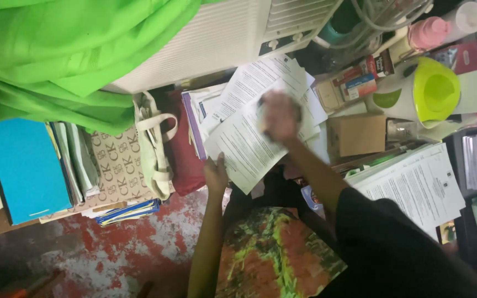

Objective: The recorder is using a manual stamp to mark a stack of paper documents and then sorting them.

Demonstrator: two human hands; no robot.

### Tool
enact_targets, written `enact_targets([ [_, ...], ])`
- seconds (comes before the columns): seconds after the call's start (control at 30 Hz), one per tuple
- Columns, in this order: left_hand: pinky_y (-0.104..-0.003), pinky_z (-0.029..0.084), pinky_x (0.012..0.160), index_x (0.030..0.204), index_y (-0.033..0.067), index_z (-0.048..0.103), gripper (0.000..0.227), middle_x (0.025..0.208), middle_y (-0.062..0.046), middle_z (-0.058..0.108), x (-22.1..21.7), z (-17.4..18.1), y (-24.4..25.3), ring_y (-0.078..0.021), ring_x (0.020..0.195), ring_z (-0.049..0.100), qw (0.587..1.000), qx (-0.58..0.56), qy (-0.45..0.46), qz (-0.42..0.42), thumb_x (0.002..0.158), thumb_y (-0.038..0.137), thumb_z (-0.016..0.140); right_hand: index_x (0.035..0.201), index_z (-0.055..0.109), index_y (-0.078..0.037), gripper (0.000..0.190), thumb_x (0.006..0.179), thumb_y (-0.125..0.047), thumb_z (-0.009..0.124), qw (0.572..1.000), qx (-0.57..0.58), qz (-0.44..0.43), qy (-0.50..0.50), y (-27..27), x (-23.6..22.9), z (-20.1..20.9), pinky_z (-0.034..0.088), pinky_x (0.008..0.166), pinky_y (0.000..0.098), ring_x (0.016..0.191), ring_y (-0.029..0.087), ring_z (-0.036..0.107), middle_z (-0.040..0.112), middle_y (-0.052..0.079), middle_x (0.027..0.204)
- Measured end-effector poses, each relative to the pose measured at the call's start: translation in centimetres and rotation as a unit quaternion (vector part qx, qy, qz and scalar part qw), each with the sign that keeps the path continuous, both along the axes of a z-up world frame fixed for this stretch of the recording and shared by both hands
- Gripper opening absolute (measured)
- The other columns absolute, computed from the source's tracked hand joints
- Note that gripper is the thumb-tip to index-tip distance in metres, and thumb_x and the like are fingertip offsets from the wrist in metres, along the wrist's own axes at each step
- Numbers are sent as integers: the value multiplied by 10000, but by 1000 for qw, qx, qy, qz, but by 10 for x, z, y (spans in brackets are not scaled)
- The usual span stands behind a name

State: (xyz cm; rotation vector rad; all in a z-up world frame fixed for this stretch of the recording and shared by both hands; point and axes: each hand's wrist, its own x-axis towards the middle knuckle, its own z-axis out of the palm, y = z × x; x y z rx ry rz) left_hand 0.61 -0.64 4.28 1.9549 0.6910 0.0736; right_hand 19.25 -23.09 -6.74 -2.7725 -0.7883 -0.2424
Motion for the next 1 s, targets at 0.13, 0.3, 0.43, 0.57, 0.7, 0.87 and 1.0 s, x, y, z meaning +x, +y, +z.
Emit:
enact_targets([
  [0.13, -409, 493, 568, 943, -86, 684, 292, 672, -227, 663, -6, -30, 10, -270, 635, 663, 999, -42, -13, 11, 1002, 200, 666, 1368, 518, -91, 373, 1053, -255, 404, 989, -30, -78, -122, -47, 37, 73, 490, 776, 451, 1005, 290, 602, 567, 103, 1124],
  [0.3, -393, 543, 627, 1018, -82, 696, 314, 730, -234, 686, -1, 17, 13, -242, 664, 650, 990, -102, -63, 71, 998, 231, 690, 1337, 451, 98, 527, 885, -125, 607, 982, 79, -3, -173, -9, 14, 104, 481, 648, 402, 794, 303, 537, 549, 247, 1119],
  [0.43, -461, 538, 616, 975, -56, 697, 291, 735, -256, 691, -4, -34, 11, -372, 694, 714, 999, 12, -33, 15, 1046, 217, 624, 985, 677, -96, 193, 860, -233, 622, 901, 347, 256, -36, 66, -93, 17, 394, 975, 517, 1098, 343, 548, 618, 96, 1116],
  [0.57, -436, 553, 600, 920, 47, 768, 328, 730, -192, 731, 14, -12, 6, -351, 697, 740, 993, 117, 19, -13, 1055, 227, 531, 1173, 696, -164, 351, 1002, -386, 484, 965, 114, 193, -138, 93, -102, -19, 340, 1016, 626, 1319, 402, 513, 609, 114, 1298],
  [0.7, -468, 570, 629, 1033, -17, 704, 372, 801, -240, 726, -2, -61, 14, -371, 746, 748, 997, 65, 48, 8, 1058, 319, 547, 1474, 524, -185, 556, 965, -403, 484, 983, 57, 126, -119, 68, -81, 39, 239, 1130, 629, 1491, 375, 336, 419, 99, 1592],
  [0.87, -442, 567, 599, 1050, -37, 685, 356, 719, -217, 717, -2, -44, 14, -339, 698, 751, 999, 6, 53, 7, 1054, 295, 559, 1346, 661, -24, 418, 1035, -256, 505, 954, 119, 30, -275, -26, 12, 18, 457, 1040, 494, 1249, 351, 622, 671, 175, 1316],
  [1.0, -496, 520, 587, 1025, -72, 703, 316, 745, -318, 675, -4, -59, 27, -415, 734, 725, 999, 14, 37, 13, 1043, 225, 597, 1327, 632, -57, 345, 1099, -283, 506, 986, 49, -17, -158, -69, 38, 54, 502, 983, 447, 1198, 335, 646, 680, 178, 1231],
])
